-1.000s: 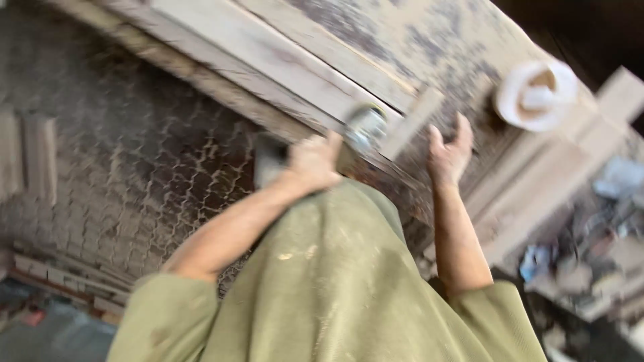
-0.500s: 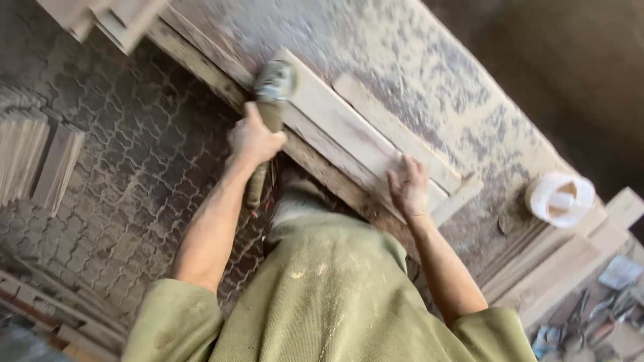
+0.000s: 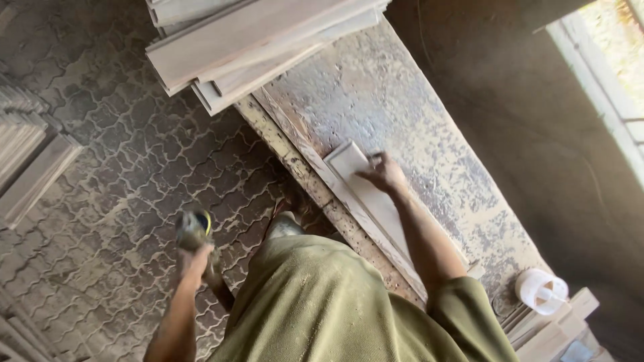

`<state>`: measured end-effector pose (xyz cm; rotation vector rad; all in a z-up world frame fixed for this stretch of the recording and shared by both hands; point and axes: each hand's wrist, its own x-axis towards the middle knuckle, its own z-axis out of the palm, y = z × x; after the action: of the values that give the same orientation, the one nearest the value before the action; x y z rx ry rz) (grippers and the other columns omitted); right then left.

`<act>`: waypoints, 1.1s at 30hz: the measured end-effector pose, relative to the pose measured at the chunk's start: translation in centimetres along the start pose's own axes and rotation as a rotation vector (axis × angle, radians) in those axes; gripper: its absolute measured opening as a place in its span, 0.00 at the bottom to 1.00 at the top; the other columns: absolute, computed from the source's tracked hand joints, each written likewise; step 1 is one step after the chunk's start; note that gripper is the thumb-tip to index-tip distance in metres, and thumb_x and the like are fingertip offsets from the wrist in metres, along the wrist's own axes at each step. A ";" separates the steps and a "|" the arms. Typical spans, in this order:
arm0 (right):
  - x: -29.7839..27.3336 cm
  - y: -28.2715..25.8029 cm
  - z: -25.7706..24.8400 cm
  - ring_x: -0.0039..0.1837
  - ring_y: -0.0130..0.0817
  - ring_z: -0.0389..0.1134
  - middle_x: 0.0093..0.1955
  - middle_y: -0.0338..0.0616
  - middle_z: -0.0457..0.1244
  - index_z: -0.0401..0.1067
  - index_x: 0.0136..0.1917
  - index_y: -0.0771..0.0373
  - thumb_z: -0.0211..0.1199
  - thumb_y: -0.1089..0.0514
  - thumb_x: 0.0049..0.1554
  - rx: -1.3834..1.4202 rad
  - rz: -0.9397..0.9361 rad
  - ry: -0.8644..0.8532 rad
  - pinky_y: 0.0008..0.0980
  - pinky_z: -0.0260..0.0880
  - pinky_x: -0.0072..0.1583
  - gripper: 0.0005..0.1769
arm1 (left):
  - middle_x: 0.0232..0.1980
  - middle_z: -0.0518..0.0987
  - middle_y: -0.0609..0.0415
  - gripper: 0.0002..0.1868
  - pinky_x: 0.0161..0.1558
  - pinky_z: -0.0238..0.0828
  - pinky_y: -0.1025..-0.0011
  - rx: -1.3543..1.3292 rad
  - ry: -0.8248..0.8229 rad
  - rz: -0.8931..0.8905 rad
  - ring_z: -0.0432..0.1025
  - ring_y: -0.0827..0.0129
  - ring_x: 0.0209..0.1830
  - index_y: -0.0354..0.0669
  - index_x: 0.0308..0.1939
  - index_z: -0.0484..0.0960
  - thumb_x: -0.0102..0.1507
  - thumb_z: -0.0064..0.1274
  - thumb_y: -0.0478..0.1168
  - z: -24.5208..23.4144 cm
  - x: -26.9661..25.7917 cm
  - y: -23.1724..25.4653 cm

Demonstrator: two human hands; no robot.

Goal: The recorder is sanding wooden planks using an angle grinder and applying filler or glue to cracks in the wood.

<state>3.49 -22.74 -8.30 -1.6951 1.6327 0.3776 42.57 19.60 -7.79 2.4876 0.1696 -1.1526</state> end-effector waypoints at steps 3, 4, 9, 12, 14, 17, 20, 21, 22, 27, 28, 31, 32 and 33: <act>-0.1 6.0 1.0 0.49 0.47 0.71 0.47 0.55 0.70 0.71 0.59 0.62 0.72 0.30 0.50 -0.105 -0.178 -0.228 0.45 0.76 0.50 0.39 | 0.52 0.73 0.50 0.43 0.39 0.74 0.48 -0.195 -0.016 -0.120 0.71 0.59 0.46 0.43 0.72 0.58 0.57 0.64 0.41 -0.6 3.1 -7.8; -3.3 5.2 -0.4 0.43 0.42 0.70 0.44 0.54 0.70 0.73 0.61 0.55 0.66 0.30 0.52 -0.208 -0.175 -0.311 0.44 0.74 0.46 0.35 | 0.51 0.73 0.49 0.41 0.39 0.74 0.49 -0.203 -0.038 -0.159 0.72 0.59 0.45 0.43 0.70 0.59 0.57 0.64 0.41 -0.6 3.4 -10.0; -7.1 10.8 -1.9 0.38 0.40 0.70 0.39 0.56 0.70 0.82 0.48 0.63 0.58 0.27 0.63 -0.570 -0.132 -0.347 0.41 0.73 0.46 0.36 | 0.45 0.75 0.47 0.34 0.35 0.73 0.50 -0.266 -0.145 -0.341 0.72 0.56 0.39 0.38 0.62 0.65 0.57 0.63 0.44 2.5 3.2 -15.0; -5.3 8.5 -4.2 0.41 0.38 0.70 0.39 0.55 0.72 0.81 0.51 0.66 0.66 0.37 0.57 -0.037 -0.016 -0.154 0.42 0.73 0.46 0.28 | 0.41 0.75 0.46 0.30 0.33 0.72 0.51 -0.277 -0.182 -0.434 0.72 0.55 0.35 0.36 0.57 0.69 0.57 0.62 0.46 1.8 3.7 -15.2; -1.6 5.1 -6.9 0.47 0.32 0.72 0.47 0.47 0.71 0.73 0.56 0.68 0.66 0.47 0.57 0.817 -0.093 0.005 0.35 0.78 0.49 0.23 | 0.38 0.76 0.45 0.28 0.32 0.72 0.52 -0.266 -0.216 -0.461 0.73 0.54 0.33 0.34 0.54 0.71 0.57 0.62 0.47 1.2 6.1 -14.2; 6.4 -3.4 -10.2 0.47 0.32 0.71 0.47 0.47 0.70 0.71 0.57 0.74 0.64 0.54 0.65 1.142 -0.170 0.024 0.30 0.74 0.47 0.18 | 0.35 0.77 0.43 0.25 0.30 0.72 0.53 -0.269 -0.267 -0.505 0.73 0.52 0.30 0.32 0.49 0.74 0.57 0.61 0.48 1.8 7.8 -12.1; 13.2 -12.9 -10.2 0.36 0.30 0.64 0.39 0.40 0.65 0.72 0.53 0.70 0.61 0.55 0.65 1.387 -0.200 -0.010 0.29 0.62 0.34 0.13 | 0.31 0.78 0.42 0.24 0.28 0.71 0.54 -0.285 -0.306 -0.537 0.73 0.51 0.26 0.30 0.44 0.78 0.58 0.60 0.50 2.9 8.8 -10.8; 14.7 -16.5 -10.5 0.36 0.30 0.64 0.39 0.40 0.65 0.72 0.53 0.70 0.61 0.55 0.65 1.389 -0.220 -0.018 0.29 0.62 0.34 0.13 | 0.31 0.78 0.42 0.24 0.28 0.71 0.54 -0.300 -0.297 -0.526 0.73 0.51 0.26 0.30 0.44 0.78 0.58 0.60 0.50 3.1 8.4 -9.3; 16.1 -20.1 -10.9 0.37 0.32 0.64 0.39 0.42 0.66 0.71 0.54 0.70 0.58 0.56 0.65 1.523 -0.196 -0.072 0.31 0.65 0.37 0.13 | 0.33 0.80 0.41 0.26 0.28 0.72 0.55 -0.277 -0.240 -0.410 0.75 0.51 0.28 0.27 0.48 0.79 0.56 0.62 0.47 3.4 8.0 -7.9; 21.8 -26.6 -5.9 0.40 0.40 0.64 0.42 0.48 0.61 0.63 0.56 0.66 0.50 0.54 0.66 1.830 -0.256 -0.306 0.39 0.68 0.42 0.13 | 0.40 0.82 0.37 0.36 0.31 0.77 0.57 -0.015 -0.154 -0.205 0.78 0.52 0.32 0.25 0.60 0.73 0.52 0.64 0.44 2.4 2.9 -3.4; 19.3 -28.0 -5.3 0.44 0.40 0.68 0.50 0.53 0.64 0.64 0.64 0.65 0.50 0.57 0.66 1.682 -0.176 -0.216 0.40 0.74 0.47 0.15 | 0.41 0.80 0.37 0.40 0.32 0.78 0.57 0.055 -0.126 -0.194 0.78 0.53 0.32 0.25 0.63 0.69 0.53 0.65 0.44 2.6 2.6 -3.4; 7.8 -27.0 -3.4 0.47 0.38 0.71 0.59 0.58 0.67 0.61 0.75 0.62 0.53 0.67 0.61 1.413 -0.167 -0.221 0.37 0.79 0.48 0.28 | 0.44 0.79 0.37 0.42 0.32 0.77 0.59 0.142 -0.116 -0.163 0.77 0.54 0.33 0.26 0.66 0.65 0.53 0.66 0.44 2.7 1.4 -2.6; 3.4 -25.8 -2.7 0.46 0.36 0.72 0.61 0.58 0.68 0.57 0.78 0.60 0.56 0.74 0.57 1.266 -0.249 -0.338 0.34 0.78 0.44 0.37 | 0.44 0.78 0.38 0.41 0.33 0.76 0.59 0.125 -0.123 -0.164 0.76 0.54 0.34 0.26 0.65 0.65 0.54 0.66 0.43 3.1 0.7 -2.2; -0.4 -22.9 -2.5 0.46 0.36 0.72 0.61 0.58 0.68 0.57 0.78 0.60 0.56 0.74 0.57 1.299 -0.221 -0.299 0.34 0.78 0.44 0.37 | 0.44 0.78 0.38 0.41 0.33 0.76 0.59 0.172 -0.141 -0.145 0.76 0.54 0.34 0.26 0.65 0.65 0.54 0.66 0.43 4.0 2.7 -5.8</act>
<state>24.50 -26.09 0.57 -0.7277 1.0044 -0.4616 39.89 23.14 -13.88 2.5645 0.2235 -1.4536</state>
